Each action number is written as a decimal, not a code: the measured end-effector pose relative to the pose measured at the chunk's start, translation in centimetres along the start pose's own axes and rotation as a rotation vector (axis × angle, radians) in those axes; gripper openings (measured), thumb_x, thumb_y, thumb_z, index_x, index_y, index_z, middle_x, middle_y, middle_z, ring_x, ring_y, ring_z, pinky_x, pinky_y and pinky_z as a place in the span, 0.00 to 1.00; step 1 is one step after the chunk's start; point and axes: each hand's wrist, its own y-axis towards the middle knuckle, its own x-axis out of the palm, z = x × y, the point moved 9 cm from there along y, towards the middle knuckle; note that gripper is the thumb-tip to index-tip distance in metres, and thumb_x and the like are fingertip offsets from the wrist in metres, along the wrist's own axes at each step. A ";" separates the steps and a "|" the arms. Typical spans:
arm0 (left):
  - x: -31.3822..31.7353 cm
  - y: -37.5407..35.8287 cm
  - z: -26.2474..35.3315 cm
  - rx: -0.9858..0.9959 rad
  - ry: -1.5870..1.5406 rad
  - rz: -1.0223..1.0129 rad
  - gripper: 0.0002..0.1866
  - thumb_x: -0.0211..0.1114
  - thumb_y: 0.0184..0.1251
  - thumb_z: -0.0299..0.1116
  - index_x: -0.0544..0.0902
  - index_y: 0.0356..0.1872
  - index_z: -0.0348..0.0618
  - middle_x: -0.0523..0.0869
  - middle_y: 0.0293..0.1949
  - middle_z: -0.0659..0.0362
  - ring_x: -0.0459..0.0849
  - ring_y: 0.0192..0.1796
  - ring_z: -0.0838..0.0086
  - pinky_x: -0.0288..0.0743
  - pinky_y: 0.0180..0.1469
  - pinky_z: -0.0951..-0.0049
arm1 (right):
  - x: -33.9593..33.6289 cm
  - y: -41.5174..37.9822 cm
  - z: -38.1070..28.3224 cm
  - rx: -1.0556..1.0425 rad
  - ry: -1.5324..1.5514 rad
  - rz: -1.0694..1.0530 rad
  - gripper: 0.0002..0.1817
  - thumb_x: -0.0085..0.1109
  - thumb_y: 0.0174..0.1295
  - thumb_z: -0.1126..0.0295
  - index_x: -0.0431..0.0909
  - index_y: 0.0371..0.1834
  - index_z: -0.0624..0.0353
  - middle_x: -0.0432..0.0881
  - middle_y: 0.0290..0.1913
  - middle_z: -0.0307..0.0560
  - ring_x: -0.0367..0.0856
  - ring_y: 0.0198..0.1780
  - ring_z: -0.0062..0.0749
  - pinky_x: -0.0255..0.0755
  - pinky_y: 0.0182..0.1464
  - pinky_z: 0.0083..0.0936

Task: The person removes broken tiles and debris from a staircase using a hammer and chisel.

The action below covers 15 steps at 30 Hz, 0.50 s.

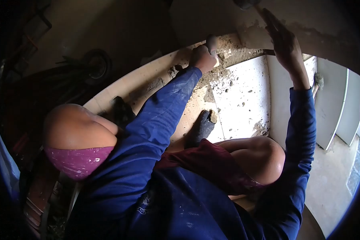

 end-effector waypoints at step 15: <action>1.9 4.0 -4.9 0.064 -0.275 0.093 0.23 0.70 0.58 0.45 0.81 0.38 0.29 0.86 0.32 0.48 0.87 0.36 0.64 0.79 0.41 0.65 | -1.2 -4.0 1.2 -0.222 -0.188 0.203 0.22 0.55 0.67 0.73 0.73 0.65 0.49 0.79 0.59 0.50 0.84 0.51 0.43 0.80 0.47 0.31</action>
